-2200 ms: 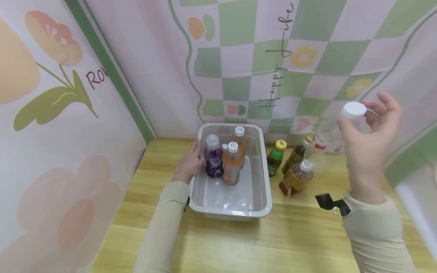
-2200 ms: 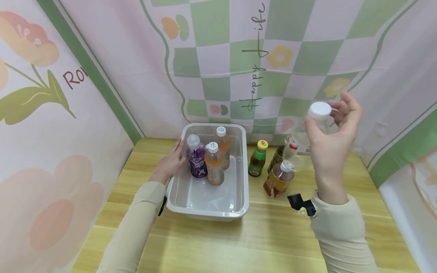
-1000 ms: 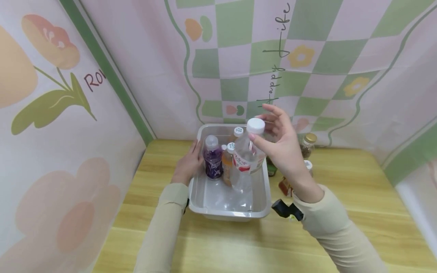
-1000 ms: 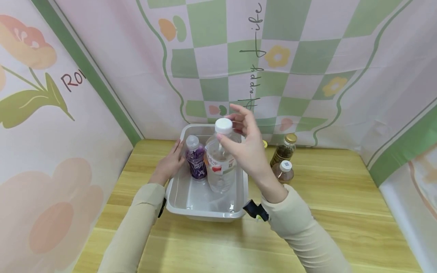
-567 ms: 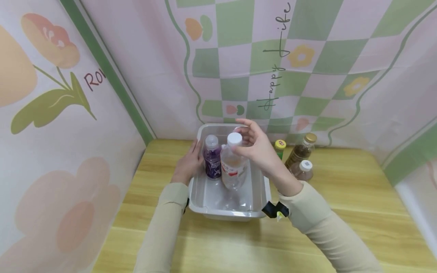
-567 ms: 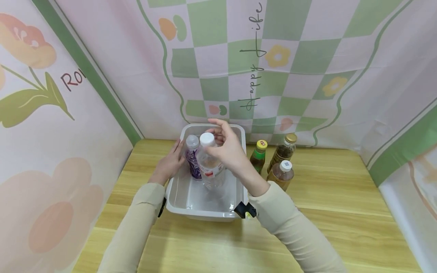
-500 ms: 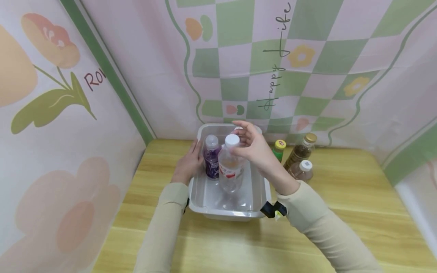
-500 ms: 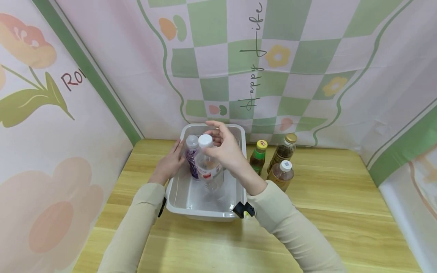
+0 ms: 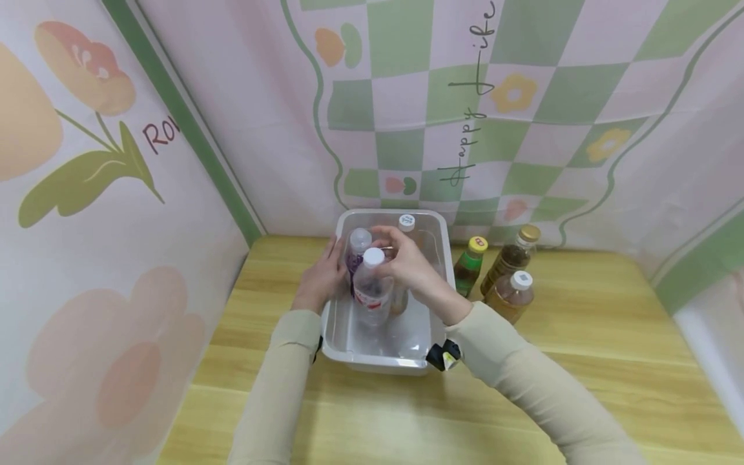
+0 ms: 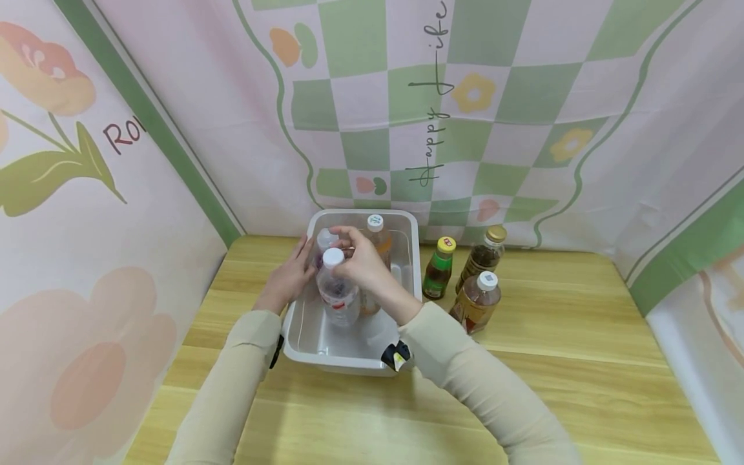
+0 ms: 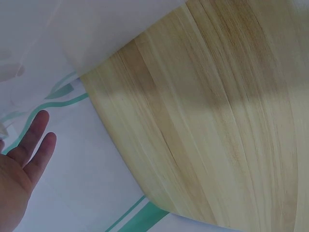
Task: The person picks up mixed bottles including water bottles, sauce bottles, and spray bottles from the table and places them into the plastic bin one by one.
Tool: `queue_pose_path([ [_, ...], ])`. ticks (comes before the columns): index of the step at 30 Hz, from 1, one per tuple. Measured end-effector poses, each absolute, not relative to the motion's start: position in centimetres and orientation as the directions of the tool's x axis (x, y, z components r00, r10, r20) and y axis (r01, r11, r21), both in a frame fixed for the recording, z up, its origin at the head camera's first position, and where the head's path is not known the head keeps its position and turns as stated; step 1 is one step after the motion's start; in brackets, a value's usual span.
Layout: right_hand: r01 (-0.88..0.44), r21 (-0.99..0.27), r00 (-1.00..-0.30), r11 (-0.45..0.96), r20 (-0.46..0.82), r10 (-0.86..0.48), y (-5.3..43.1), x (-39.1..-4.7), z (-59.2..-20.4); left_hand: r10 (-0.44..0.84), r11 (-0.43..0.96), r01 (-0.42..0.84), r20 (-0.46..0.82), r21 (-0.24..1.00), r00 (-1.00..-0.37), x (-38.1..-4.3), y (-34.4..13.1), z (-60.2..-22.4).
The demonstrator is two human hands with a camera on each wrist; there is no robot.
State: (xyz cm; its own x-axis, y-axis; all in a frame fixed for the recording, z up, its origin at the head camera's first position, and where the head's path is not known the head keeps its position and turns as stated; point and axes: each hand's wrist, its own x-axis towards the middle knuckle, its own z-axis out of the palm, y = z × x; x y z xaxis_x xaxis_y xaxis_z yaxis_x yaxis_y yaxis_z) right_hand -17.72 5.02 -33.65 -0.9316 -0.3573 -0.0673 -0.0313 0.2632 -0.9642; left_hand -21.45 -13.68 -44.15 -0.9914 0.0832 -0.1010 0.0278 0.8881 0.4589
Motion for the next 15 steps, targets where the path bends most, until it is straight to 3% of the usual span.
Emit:
queue_pose_path([
  [15, 0.001, -0.944, -0.947, 0.33, -0.107, -0.304, 3.1, -19.0, -36.1, 0.063, 0.91, 0.026, -0.075, 0.413, -0.995, -21.1, -13.5, -43.7],
])
